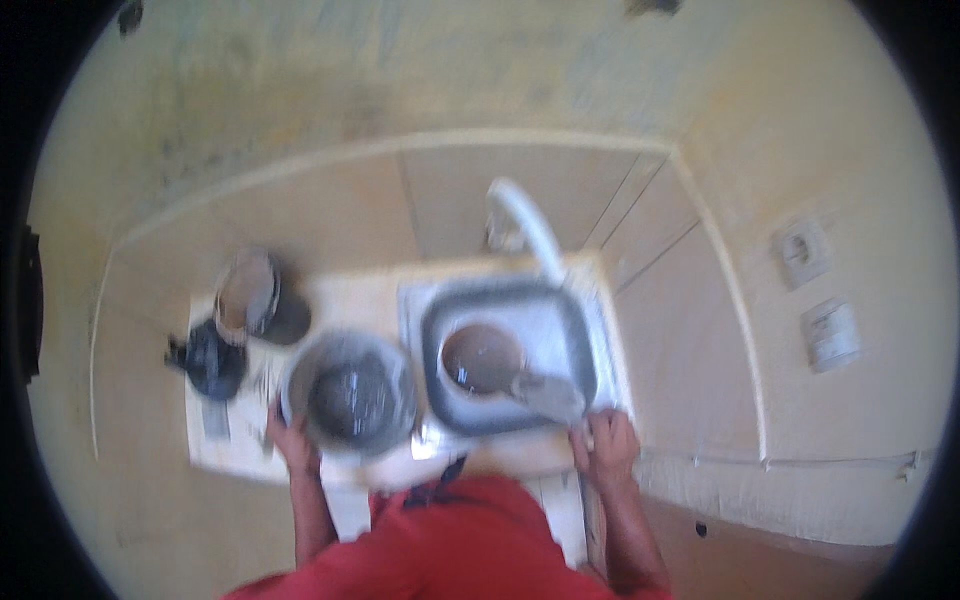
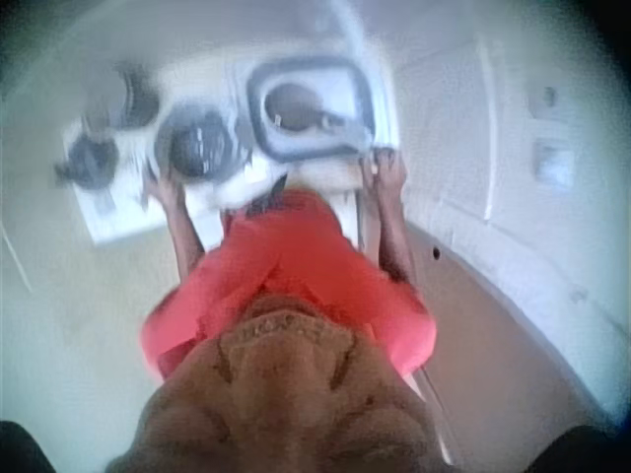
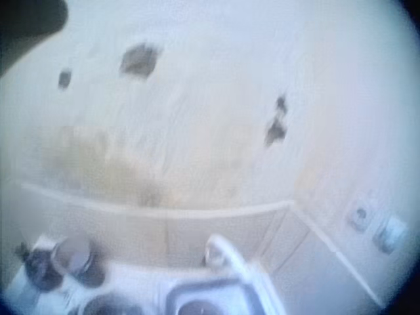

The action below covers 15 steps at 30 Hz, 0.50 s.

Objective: The person scoops a gray paste from a bucket with a trowel and applies it to several holes in a tiled wall above a sink. They repeatedly smooth the paste into the holes and scrape excess material back into the bucket.

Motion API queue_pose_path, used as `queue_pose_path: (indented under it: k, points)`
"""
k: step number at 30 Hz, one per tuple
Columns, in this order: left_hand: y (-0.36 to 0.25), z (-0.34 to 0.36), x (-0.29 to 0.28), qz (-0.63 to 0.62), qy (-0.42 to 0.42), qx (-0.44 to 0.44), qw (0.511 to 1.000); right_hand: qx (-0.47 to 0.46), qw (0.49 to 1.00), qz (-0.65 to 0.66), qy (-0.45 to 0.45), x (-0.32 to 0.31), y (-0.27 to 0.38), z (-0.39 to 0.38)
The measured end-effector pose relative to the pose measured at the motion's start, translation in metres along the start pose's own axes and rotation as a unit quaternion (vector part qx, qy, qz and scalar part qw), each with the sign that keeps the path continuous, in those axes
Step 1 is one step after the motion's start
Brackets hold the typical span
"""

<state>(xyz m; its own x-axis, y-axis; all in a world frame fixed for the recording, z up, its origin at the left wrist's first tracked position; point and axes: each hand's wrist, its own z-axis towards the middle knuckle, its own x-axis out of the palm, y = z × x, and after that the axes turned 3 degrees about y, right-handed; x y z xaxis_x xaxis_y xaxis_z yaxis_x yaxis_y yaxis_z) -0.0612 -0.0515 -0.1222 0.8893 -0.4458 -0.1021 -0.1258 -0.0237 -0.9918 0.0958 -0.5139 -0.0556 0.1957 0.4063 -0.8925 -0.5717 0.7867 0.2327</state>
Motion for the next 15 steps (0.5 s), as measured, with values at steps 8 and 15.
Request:
queue_pose_path:
  k: [8, 15]
  points:
    - [-0.014, 0.013, 0.013, -0.066, 0.006, -0.014, 0.998, 0.028, 0.953, 0.151, -0.262, -0.061, -0.035, 0.161]
    - [-0.015, 0.006, 0.021, -0.057, -0.002, 0.004, 0.998, 0.065, 0.940, 0.239, -0.235, -0.111, -0.062, 0.366]
